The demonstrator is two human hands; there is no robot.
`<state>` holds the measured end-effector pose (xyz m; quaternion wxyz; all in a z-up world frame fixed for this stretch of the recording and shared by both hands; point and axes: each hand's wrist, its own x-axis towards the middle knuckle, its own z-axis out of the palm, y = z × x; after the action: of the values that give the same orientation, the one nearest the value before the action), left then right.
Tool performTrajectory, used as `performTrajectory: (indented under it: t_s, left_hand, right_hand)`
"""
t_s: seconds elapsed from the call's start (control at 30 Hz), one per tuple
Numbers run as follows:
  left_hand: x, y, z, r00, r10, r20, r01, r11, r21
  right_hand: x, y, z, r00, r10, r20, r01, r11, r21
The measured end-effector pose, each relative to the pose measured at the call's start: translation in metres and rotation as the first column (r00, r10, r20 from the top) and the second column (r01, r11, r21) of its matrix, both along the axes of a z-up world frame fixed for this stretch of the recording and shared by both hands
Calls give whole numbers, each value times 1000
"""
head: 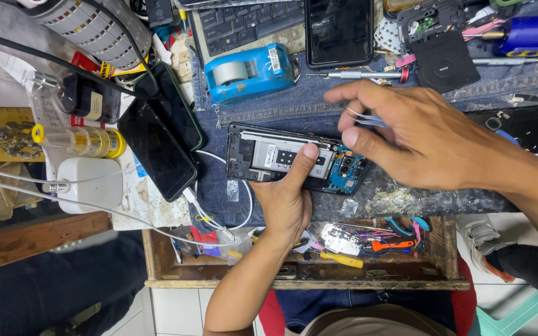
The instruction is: The person removes internal components from a mobile phone using tweezers and their hands at a repair bench.
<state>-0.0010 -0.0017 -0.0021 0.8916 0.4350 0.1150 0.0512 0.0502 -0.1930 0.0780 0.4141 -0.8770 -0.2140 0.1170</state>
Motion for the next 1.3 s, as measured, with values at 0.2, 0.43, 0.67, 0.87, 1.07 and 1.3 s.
performTrajectory:
  t_s: [0.2, 0.43, 0.67, 0.87, 1.07, 1.3]
  left_hand:
    - [1, 1, -1, 1000, -5, -9, 5, 1000, 4]
    - [0, 2, -1, 1000, 11, -3, -11, 1000, 1]
    - [2, 1, 4, 998, 65, -3, -65, 998, -22]
    - [2, 1, 2, 997, 76, 0, -76, 997, -3]
    - [2, 1, 1, 997, 76, 16, -76, 997, 9]
    - [2, 1, 0, 997, 71, 2, -71, 997, 11]
  right_hand:
    - [0, -4, -6, 974, 18, 226, -43, 994, 105]
    - [-1, -5, -3, 962, -1, 273, -27, 995, 99]
    - [-4, -4, 2, 965, 11, 262, -30, 997, 70]
    - [-5, -3, 3, 986, -9, 167, 10, 1000, -1]
    - [-4, -1, 5, 987, 10, 162, -12, 1000, 9]
    - [-5, -1, 6, 988, 7, 157, -10, 1000, 22]
